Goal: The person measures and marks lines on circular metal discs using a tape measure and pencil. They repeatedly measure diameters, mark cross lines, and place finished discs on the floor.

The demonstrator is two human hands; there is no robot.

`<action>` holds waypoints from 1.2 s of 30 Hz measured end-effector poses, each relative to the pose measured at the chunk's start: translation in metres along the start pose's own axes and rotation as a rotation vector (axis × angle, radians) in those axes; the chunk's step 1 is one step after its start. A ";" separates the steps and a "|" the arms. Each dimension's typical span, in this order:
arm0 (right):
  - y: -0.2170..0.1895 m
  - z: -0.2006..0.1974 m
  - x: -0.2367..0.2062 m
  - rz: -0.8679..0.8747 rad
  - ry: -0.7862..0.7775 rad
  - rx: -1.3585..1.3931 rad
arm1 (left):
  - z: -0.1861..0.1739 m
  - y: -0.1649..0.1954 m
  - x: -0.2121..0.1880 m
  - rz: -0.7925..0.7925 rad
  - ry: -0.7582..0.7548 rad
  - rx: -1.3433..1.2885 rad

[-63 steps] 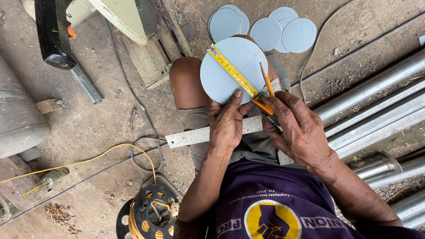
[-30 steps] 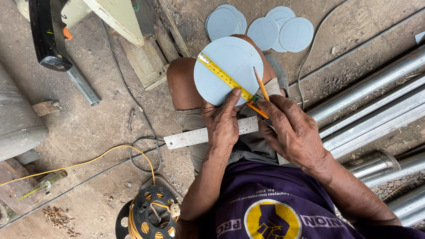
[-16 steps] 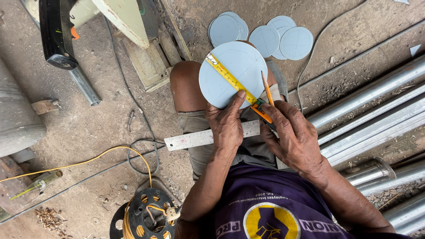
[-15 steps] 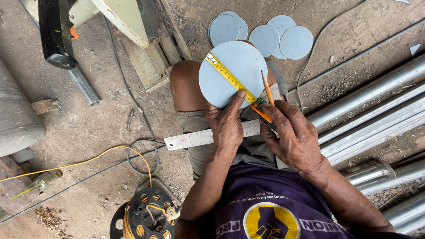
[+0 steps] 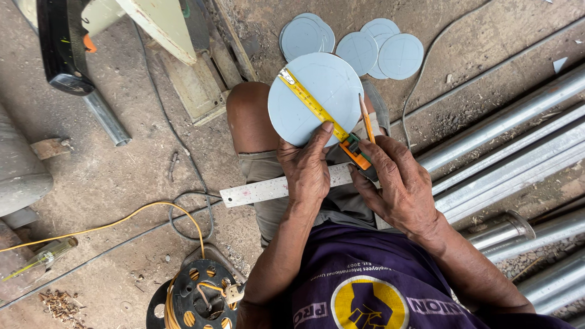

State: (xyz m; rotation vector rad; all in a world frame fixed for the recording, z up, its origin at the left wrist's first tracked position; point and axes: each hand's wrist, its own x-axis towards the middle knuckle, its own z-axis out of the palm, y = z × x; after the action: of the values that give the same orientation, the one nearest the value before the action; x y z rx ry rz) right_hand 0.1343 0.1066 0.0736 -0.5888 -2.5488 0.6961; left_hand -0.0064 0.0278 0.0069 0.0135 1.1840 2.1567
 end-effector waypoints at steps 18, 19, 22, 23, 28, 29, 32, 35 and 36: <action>0.000 0.003 -0.002 0.020 0.009 -0.002 | 0.003 0.000 0.000 0.011 -0.018 -0.023; 0.000 0.003 -0.002 0.016 0.009 0.002 | 0.003 -0.001 0.001 0.010 -0.015 -0.021; 0.001 0.004 -0.002 0.013 0.006 0.003 | 0.001 -0.001 0.002 0.008 -0.008 -0.014; 0.001 0.004 -0.002 0.018 0.004 0.003 | 0.001 -0.002 0.002 0.009 -0.006 -0.011; 0.001 0.005 -0.003 0.009 0.005 -0.003 | 0.000 -0.003 0.003 -0.009 -0.022 -0.017; 0.001 0.005 -0.003 0.005 0.004 0.000 | 0.000 -0.003 0.003 -0.016 -0.026 -0.020; 0.002 0.003 -0.003 0.001 -0.003 -0.012 | -0.001 -0.003 0.003 -0.016 -0.040 -0.003; 0.002 0.003 -0.003 0.003 0.000 -0.001 | -0.001 -0.004 0.002 -0.029 -0.025 -0.001; 0.002 0.003 -0.003 0.004 0.003 0.008 | -0.001 -0.004 0.002 -0.016 -0.031 0.000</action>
State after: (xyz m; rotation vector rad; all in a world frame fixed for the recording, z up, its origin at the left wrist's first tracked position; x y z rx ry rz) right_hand 0.1358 0.1052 0.0692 -0.5920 -2.5417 0.7065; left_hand -0.0063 0.0294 0.0028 0.0368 1.1627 2.1349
